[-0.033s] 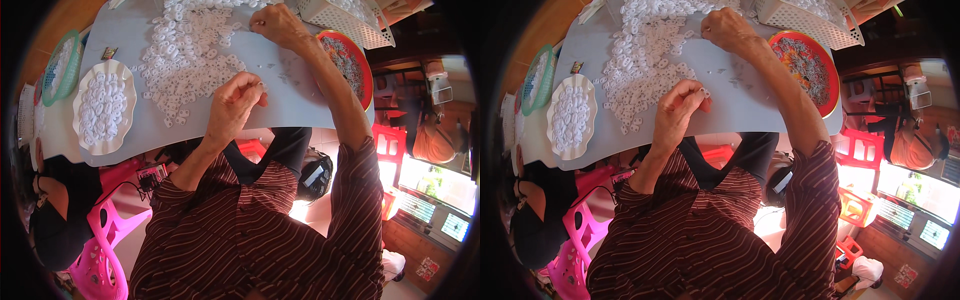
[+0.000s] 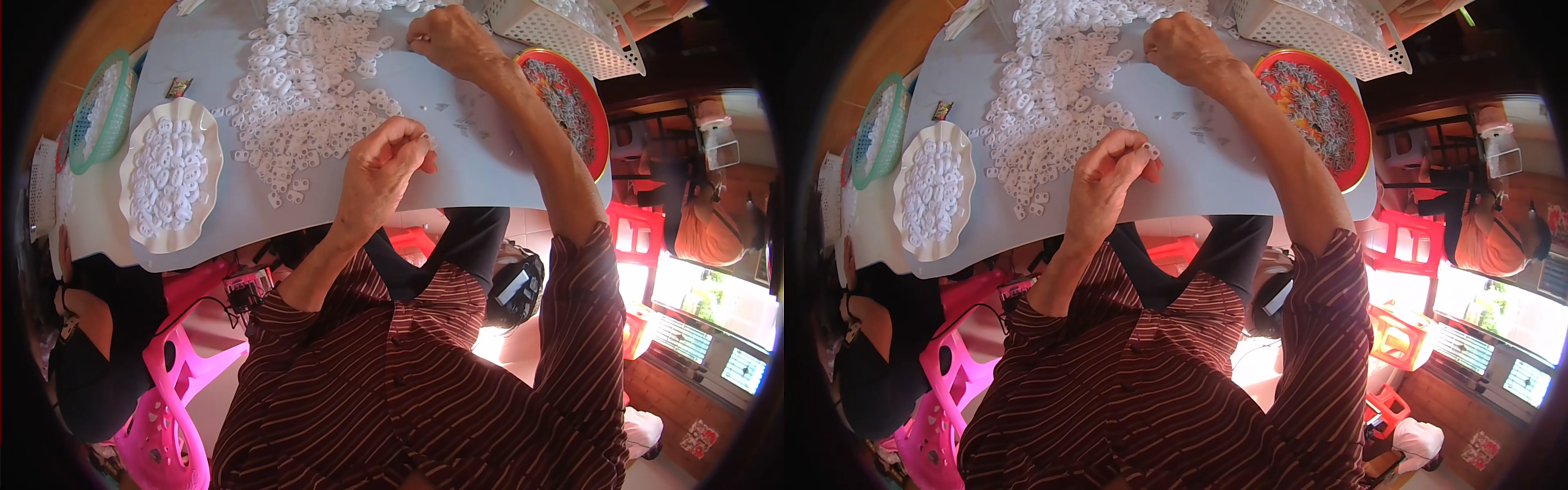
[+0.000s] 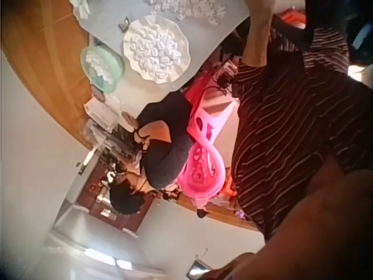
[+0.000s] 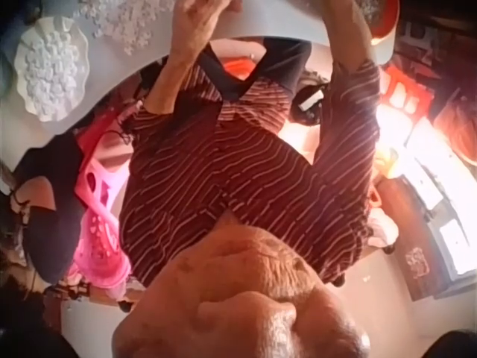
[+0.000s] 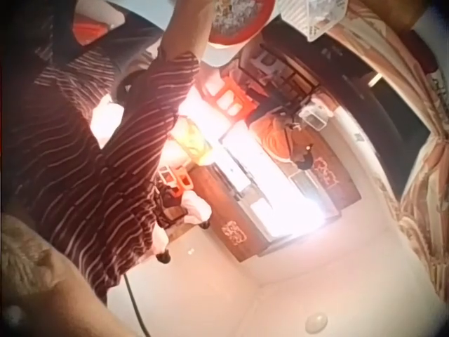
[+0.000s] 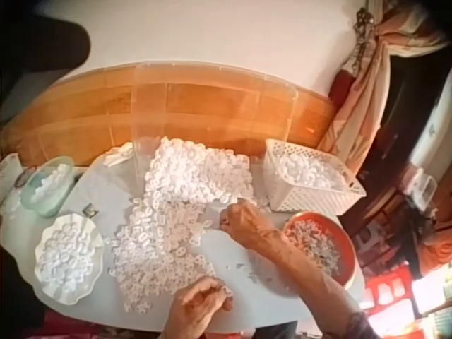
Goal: Manually assembling small white plastic components by inserting smaller parts into them.
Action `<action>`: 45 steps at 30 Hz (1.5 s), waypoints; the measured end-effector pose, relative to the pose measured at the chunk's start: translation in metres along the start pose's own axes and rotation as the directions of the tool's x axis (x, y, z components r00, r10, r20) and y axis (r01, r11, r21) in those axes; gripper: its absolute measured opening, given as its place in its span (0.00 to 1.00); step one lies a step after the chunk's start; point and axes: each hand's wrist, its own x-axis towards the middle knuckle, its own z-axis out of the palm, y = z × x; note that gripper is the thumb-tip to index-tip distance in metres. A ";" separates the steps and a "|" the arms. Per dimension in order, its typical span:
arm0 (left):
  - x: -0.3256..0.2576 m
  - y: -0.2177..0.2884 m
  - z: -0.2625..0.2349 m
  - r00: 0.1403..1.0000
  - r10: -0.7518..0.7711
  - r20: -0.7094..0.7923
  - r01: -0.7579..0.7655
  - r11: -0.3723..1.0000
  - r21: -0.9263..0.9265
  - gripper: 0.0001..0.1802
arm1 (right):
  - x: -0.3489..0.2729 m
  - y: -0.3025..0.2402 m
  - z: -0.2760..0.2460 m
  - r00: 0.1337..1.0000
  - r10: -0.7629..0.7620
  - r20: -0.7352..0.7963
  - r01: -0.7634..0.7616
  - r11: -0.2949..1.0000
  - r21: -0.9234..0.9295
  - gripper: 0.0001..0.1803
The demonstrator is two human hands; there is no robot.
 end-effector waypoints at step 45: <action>-0.005 -0.007 0.011 0.988 0.157 -0.005 -0.148 0.941 0.304 0.03 | -0.150 -0.103 0.011 0.758 0.645 -0.095 0.047 0.092 0.995 0.11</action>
